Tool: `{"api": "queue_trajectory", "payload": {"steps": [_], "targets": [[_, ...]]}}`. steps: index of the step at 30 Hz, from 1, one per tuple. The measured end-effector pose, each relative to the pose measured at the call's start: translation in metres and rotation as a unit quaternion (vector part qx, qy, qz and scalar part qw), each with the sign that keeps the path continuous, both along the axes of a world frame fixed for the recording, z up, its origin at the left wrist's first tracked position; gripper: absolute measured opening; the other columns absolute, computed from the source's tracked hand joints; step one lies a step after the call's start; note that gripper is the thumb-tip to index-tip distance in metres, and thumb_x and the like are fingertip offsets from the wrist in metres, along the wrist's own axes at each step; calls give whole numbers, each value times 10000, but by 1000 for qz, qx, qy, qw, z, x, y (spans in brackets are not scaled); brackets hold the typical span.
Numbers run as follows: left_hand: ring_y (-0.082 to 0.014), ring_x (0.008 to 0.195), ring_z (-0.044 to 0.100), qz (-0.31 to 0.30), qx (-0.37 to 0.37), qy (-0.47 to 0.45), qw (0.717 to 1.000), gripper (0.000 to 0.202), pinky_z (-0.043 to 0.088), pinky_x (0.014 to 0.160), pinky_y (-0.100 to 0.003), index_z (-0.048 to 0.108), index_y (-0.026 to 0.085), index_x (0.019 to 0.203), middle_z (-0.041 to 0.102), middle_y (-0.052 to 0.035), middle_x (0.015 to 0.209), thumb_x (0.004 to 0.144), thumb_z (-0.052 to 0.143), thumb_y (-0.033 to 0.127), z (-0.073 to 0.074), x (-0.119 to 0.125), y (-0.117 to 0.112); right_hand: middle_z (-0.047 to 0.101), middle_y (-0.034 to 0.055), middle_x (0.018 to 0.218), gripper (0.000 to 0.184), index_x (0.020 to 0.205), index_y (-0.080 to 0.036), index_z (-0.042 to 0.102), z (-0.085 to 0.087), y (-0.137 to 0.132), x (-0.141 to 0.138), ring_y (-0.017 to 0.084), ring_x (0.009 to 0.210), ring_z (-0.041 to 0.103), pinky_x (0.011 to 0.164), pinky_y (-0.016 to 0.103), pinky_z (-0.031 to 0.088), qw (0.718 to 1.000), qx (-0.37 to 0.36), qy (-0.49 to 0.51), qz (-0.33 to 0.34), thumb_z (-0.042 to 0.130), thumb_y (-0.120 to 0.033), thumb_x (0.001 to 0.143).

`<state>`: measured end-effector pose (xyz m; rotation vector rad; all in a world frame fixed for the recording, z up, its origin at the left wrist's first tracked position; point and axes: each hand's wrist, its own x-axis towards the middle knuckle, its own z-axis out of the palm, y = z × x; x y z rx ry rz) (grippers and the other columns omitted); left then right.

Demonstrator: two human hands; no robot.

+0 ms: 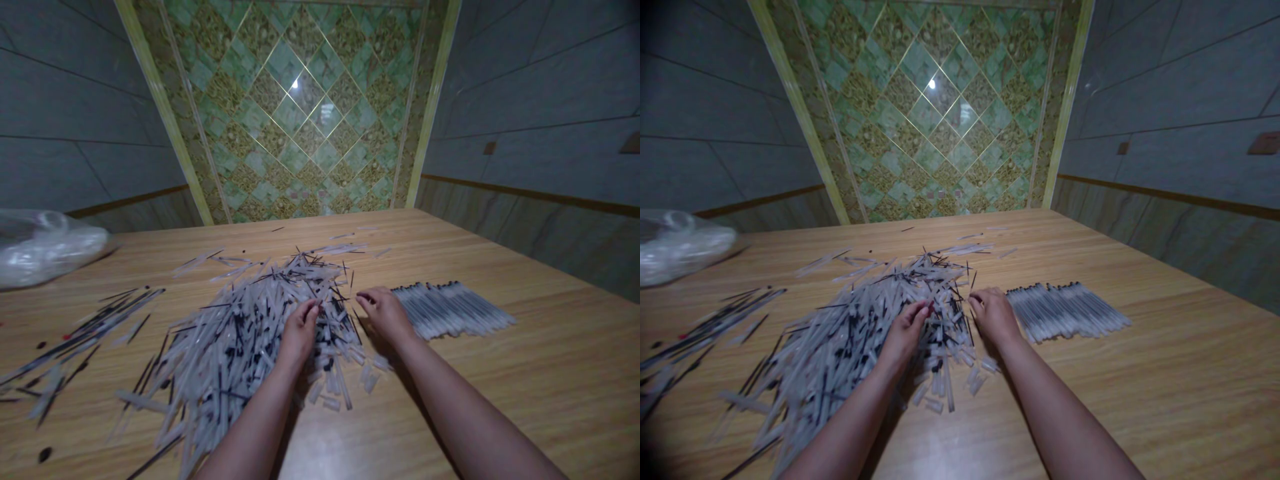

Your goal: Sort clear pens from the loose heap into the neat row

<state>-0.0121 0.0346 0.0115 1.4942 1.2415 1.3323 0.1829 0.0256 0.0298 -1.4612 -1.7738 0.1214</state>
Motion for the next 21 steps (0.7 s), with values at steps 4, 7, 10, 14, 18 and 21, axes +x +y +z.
{"api": "queue_trajectory", "payload": {"steps": [4,7,10,14,18,21], "targets": [[-197,933,585,-30,18,31,999,316,412,850,-316,644,153,961,666,-74,965,734,535,344,3,1,-3,665,73,865,271,871,-172,632,14,6,19,174,819,588,758,307,440,966,33,258,-3,509,-395,780],[-204,941,580,-25,37,49,998,305,404,862,-333,653,166,953,663,-78,976,741,534,350,1,0,-3,656,47,787,315,868,-169,595,19,10,31,153,733,588,706,300,461,924,43,381,2,530,-454,749],[-205,958,571,-10,62,71,996,286,392,881,-348,657,185,954,657,-78,989,754,526,340,-1,-1,-3,643,31,743,337,837,-174,578,21,12,39,138,681,571,676,287,460,911,38,411,15,556,-488,717],[-208,955,568,7,82,93,992,264,391,883,-358,669,195,933,657,-77,976,750,534,330,0,-4,-4,634,35,723,358,814,-177,581,21,12,41,147,682,565,669,289,455,917,19,397,21,566,-514,694],[-208,935,573,18,103,110,988,250,398,873,-362,673,201,927,663,-76,956,753,537,318,3,-4,-6,626,31,711,356,794,-170,582,19,12,39,150,698,562,680,293,446,923,10,383,23,563,-510,691],[-206,934,573,21,115,127,985,256,398,871,-363,670,201,941,663,-78,955,764,528,318,4,-4,-6,624,30,713,346,797,-167,584,19,12,37,151,704,565,690,297,445,926,4,376,22,560,-497,698]]}}
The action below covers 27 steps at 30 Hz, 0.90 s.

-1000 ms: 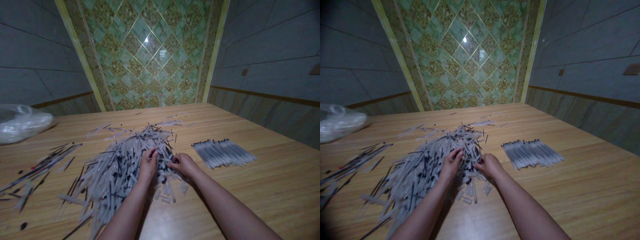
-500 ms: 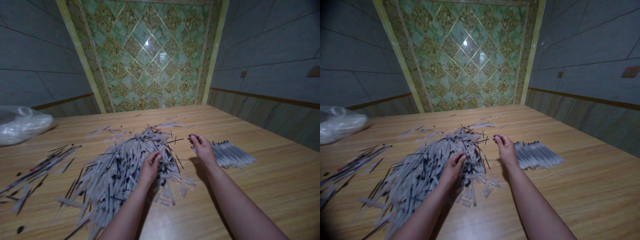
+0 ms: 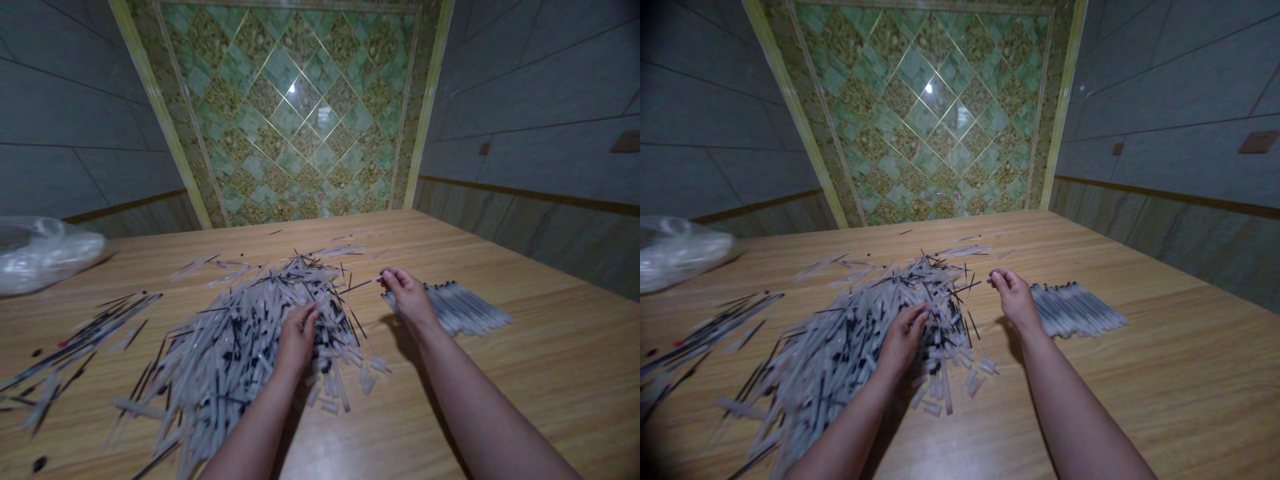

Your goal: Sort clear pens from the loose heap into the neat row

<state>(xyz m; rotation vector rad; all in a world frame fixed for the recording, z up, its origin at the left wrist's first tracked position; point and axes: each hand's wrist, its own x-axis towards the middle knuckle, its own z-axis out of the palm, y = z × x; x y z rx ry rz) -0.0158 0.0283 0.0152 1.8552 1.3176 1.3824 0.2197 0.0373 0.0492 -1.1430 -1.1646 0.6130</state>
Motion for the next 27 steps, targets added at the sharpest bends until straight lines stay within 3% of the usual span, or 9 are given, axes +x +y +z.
{"api": "queue_trajectory", "payload": {"steps": [11,17,20,24,27], "targets": [[-205,884,562,-38,35,73,996,253,405,833,-345,668,243,972,662,-63,902,776,516,293,5,2,-6,674,75,869,310,855,-165,646,-1,-7,-14,188,841,602,787,329,453,996,8,-81,33,557,-437,736],[-206,894,564,-56,10,25,998,253,402,844,-335,671,247,968,662,-59,913,767,530,309,5,7,-10,658,74,1021,323,976,-203,657,-9,-18,-44,197,986,578,894,362,416,972,-16,-177,153,491,-411,794],[-209,897,567,-52,14,24,998,254,403,852,-345,668,242,972,663,-62,919,768,530,307,4,6,-10,633,68,1086,347,1053,-217,624,-15,-21,-56,203,1021,562,904,362,407,966,-28,-182,182,515,-400,779],[-204,955,551,-44,38,56,997,274,382,890,-361,640,251,1023,650,-57,993,777,526,282,6,6,-12,676,72,960,318,990,-189,650,-23,-18,-60,198,869,611,787,336,466,976,-54,-128,167,529,-378,765],[-208,1037,506,12,81,40,996,300,342,940,-379,618,261,1052,616,-55,1068,760,554,279,11,8,-16,688,65,855,328,965,-166,647,-25,-15,-57,177,748,616,694,307,484,986,-70,-71,136,528,-389,756]]}}
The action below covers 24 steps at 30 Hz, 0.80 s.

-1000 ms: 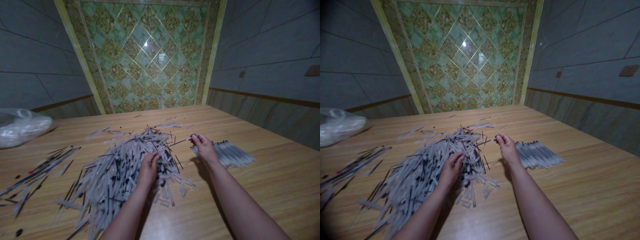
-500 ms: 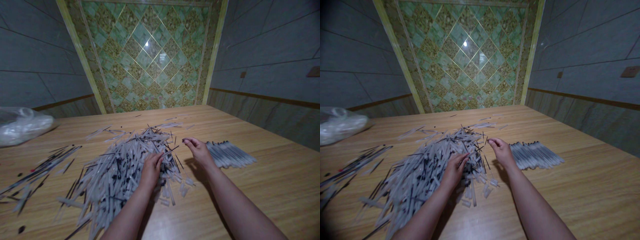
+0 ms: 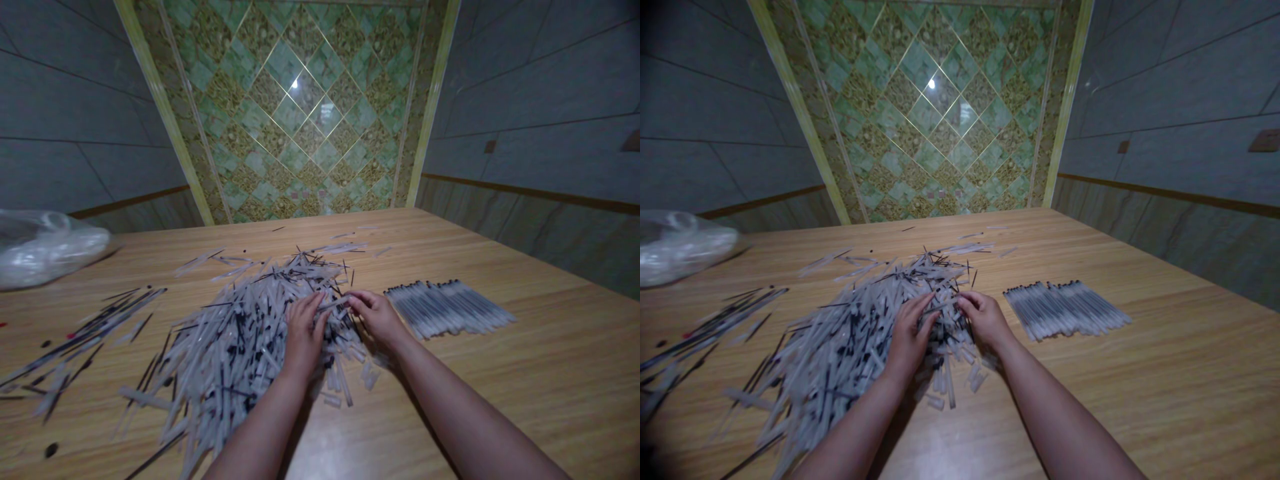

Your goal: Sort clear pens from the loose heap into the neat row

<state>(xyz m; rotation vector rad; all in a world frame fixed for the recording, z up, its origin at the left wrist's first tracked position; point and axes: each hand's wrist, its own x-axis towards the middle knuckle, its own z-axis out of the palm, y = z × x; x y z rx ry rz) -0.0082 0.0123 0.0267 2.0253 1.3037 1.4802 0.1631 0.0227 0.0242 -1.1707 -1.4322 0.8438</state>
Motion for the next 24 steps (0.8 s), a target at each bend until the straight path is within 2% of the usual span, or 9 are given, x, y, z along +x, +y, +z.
{"api": "queue_trajectory", "payload": {"steps": [2,5,7,9,12,14,18,21,24], "targets": [[-206,1001,522,17,-5,-50,999,249,369,912,-366,645,239,979,629,-60,1010,759,550,308,2,3,-2,687,65,838,346,967,-160,641,-1,2,2,173,730,614,671,297,486,999,-1,26,-27,531,-401,746],[-178,777,586,-37,-144,-135,980,260,462,717,-303,667,176,823,654,-54,788,757,531,387,0,8,-1,686,70,841,377,990,-157,634,-1,3,4,176,737,614,666,296,485,998,6,42,-47,526,-422,743],[-145,638,586,-87,-270,-217,934,309,464,565,-250,655,145,805,651,-47,722,733,549,426,-2,12,1,684,71,856,389,1005,-160,630,-2,2,1,176,749,613,675,298,484,998,8,44,-45,530,-428,742],[-114,589,583,-119,-349,-331,868,311,451,496,-207,636,131,831,658,-57,754,711,588,413,-4,14,3,682,70,883,381,1000,-167,636,-3,0,-2,177,769,612,694,301,482,999,7,42,-26,547,-425,735],[-86,595,595,-136,-380,-479,779,226,470,509,-171,617,135,828,659,-56,774,701,636,321,-5,14,6,677,69,932,342,968,-177,653,-6,-2,-8,184,835,609,759,314,468,999,7,34,23,568,-406,728],[-75,603,602,-137,-378,-532,745,160,477,521,-153,610,147,816,653,-32,744,709,639,263,-5,12,7,670,70,965,342,988,-182,645,-9,-1,-9,187,882,601,798,321,452,999,10,20,39,584,-385,720],[-68,630,610,-129,-356,-566,732,83,478,530,-136,591,149,804,641,-12,725,742,605,203,-5,9,10,677,61,885,303,940,-169,653,-12,-1,-1,181,809,606,735,302,454,997,-7,-61,44,617,-336,690],[-69,634,610,-106,-350,-567,738,73,479,530,-138,580,143,812,634,-14,727,764,579,198,-4,8,11,666,27,733,165,778,-167,675,-7,-5,4,162,693,595,635,263,439,981,-30,-158,110,615,-290,686],[-70,631,609,-95,-346,-566,742,78,475,522,-137,575,140,822,630,-17,725,773,569,200,-2,8,10,640,5,681,106,734,-178,678,0,-14,2,146,640,572,575,234,406,955,-26,-243,169,608,-245,691]]}}
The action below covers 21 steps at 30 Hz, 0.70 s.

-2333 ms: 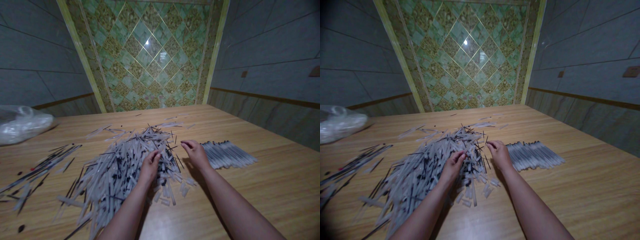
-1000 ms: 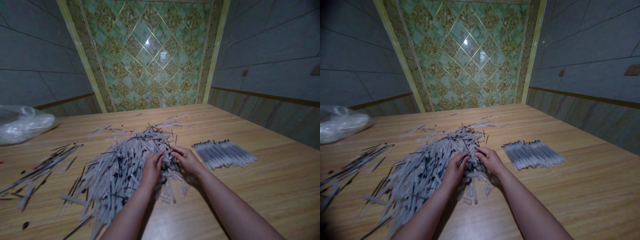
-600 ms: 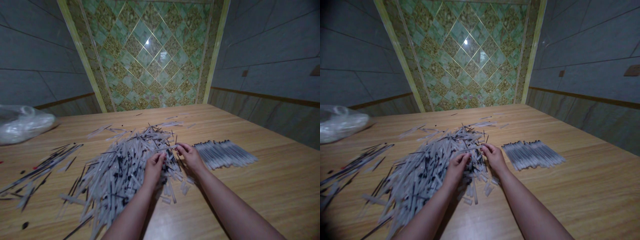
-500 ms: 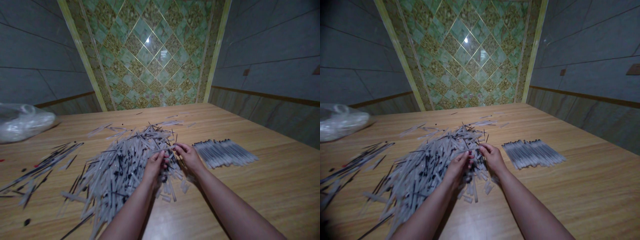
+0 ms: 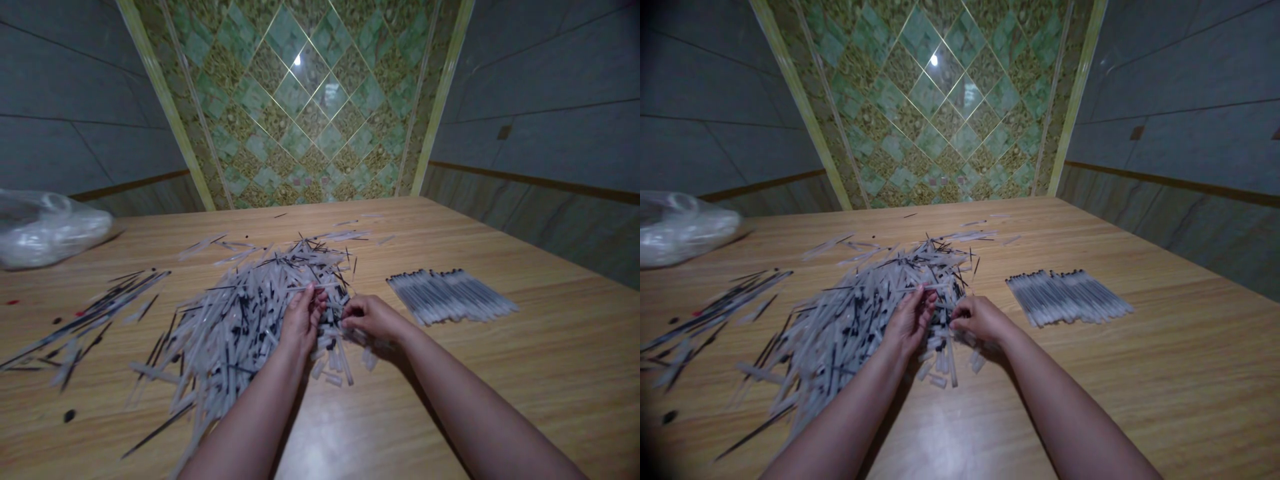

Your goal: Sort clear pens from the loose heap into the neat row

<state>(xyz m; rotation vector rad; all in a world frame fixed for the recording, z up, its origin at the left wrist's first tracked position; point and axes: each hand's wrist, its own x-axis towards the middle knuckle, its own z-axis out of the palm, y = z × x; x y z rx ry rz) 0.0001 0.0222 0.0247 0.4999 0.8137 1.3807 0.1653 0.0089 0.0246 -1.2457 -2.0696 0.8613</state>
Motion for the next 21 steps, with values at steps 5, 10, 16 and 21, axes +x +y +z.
{"api": "queue_trajectory", "payload": {"steps": [5,10,16,21], "targets": [[-75,619,611,-1,9,-4,1000,106,482,525,-140,576,128,836,629,-20,706,759,589,200,0,0,-1,609,15,774,131,808,-203,686,3,-15,-19,146,731,550,653,225,397,991,63,-87,83,598,-260,730],[-92,618,621,5,7,-1,1000,145,482,501,-141,573,117,828,638,-34,704,726,628,203,-1,1,-1,585,57,792,170,790,-163,686,-1,-23,-38,159,770,515,698,242,376,969,105,-213,75,549,-263,777],[-96,618,622,7,4,3,1000,133,492,506,-149,579,113,811,637,-44,713,723,631,197,-1,1,-1,600,76,793,232,801,-155,689,5,-29,-44,185,793,519,724,264,357,950,108,-291,41,535,-327,782],[-100,631,625,8,6,9,1000,130,493,506,-148,582,113,800,641,-49,723,720,635,200,-2,2,-2,616,90,799,221,765,-147,689,7,-32,-50,203,821,522,739,275,353,947,105,-303,30,521,-291,762]]}}
